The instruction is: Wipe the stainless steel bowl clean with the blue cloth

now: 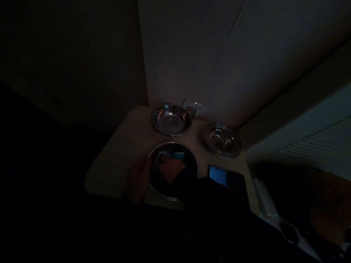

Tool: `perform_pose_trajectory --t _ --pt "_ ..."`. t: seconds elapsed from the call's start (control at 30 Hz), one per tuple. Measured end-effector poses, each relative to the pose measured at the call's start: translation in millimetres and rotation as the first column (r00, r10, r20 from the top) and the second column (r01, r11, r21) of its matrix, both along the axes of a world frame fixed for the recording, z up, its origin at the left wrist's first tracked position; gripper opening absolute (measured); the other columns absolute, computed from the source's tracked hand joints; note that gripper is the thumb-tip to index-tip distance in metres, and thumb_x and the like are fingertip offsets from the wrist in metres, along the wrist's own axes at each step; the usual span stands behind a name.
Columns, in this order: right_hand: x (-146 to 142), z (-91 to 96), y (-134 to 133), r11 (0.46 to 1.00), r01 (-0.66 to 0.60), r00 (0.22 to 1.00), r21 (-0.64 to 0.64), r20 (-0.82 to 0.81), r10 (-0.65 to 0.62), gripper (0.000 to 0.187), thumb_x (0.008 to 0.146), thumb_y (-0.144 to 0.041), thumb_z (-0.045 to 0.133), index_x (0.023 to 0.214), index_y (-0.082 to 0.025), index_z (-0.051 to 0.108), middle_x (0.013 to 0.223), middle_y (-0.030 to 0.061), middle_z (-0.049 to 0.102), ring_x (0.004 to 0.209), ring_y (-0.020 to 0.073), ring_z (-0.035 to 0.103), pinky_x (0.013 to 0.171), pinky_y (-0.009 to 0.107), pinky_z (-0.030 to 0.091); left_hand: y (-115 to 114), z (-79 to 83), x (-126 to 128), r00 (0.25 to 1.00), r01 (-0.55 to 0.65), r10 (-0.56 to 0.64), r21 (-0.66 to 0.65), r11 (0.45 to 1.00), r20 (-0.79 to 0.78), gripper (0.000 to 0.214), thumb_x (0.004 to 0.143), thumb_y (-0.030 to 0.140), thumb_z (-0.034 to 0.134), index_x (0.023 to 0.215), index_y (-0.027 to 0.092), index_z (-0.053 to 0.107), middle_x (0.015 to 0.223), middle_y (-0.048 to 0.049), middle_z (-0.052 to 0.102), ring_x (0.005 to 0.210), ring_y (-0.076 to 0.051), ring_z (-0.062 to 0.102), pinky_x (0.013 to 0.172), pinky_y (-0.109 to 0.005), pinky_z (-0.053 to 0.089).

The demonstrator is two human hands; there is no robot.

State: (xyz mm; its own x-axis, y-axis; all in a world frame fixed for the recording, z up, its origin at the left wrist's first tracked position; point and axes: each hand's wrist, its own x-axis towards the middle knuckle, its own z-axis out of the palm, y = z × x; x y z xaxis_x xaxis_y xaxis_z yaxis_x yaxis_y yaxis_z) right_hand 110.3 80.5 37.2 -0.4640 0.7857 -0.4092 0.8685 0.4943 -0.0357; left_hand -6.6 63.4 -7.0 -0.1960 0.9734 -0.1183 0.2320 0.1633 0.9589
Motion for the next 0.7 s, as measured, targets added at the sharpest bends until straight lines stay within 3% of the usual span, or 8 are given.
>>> perform_pose_trajectory --t 0.13,0.37,0.53,0.7 --pt "3 2.1 -9 0.994 -0.064 0.998 -0.092 -0.003 0.064 0.028 0.085 -0.017 0.041 0.100 -0.018 0.065 0.100 0.0092 0.064 0.078 0.0184 0.064 0.063 0.027 0.048 0 1.6 4 0.999 -0.044 0.044 0.016 0.999 -0.006 0.033 0.083 0.036 0.040 0.079 0.014 0.065 0.072 -0.0035 0.066 0.066 -0.015 0.057 0.061 -0.024 0.042" --pt "-4 0.8 6 0.999 0.037 0.999 0.017 0.001 -0.037 0.032 0.087 -0.015 0.034 0.105 -0.013 0.060 0.106 0.0139 0.060 0.089 0.0224 0.062 0.066 0.030 0.047 -3 1.1 1 0.999 -0.012 0.013 0.033 0.999 -0.042 0.033 0.083 0.035 0.040 0.080 0.014 0.065 0.074 -0.0048 0.067 0.067 -0.016 0.058 0.063 -0.025 0.043" --pt "1 -1.4 -6 0.998 -0.051 0.998 -0.048 -0.039 0.049 0.026 0.084 -0.019 0.042 0.097 -0.018 0.065 0.104 0.0089 0.064 0.080 0.0195 0.064 0.063 0.027 0.047 -2 1.3 4 0.995 -0.078 0.079 0.020 0.997 -0.055 0.034 0.083 0.037 0.040 0.082 0.014 0.065 0.077 -0.0060 0.067 0.071 -0.016 0.058 0.066 -0.026 0.043" --pt "1 -3.9 5 1.000 -0.020 0.999 -0.018 -0.048 0.019 0.026 0.085 -0.019 0.040 0.097 -0.018 0.063 0.100 0.0090 0.065 0.083 0.0222 0.064 0.065 0.029 0.047 -3 -0.1 2 0.997 -0.012 0.014 0.036 0.999 -0.077 0.036 0.084 0.037 0.038 0.079 0.014 0.066 0.073 -0.0049 0.066 0.067 -0.016 0.058 0.063 -0.026 0.043"
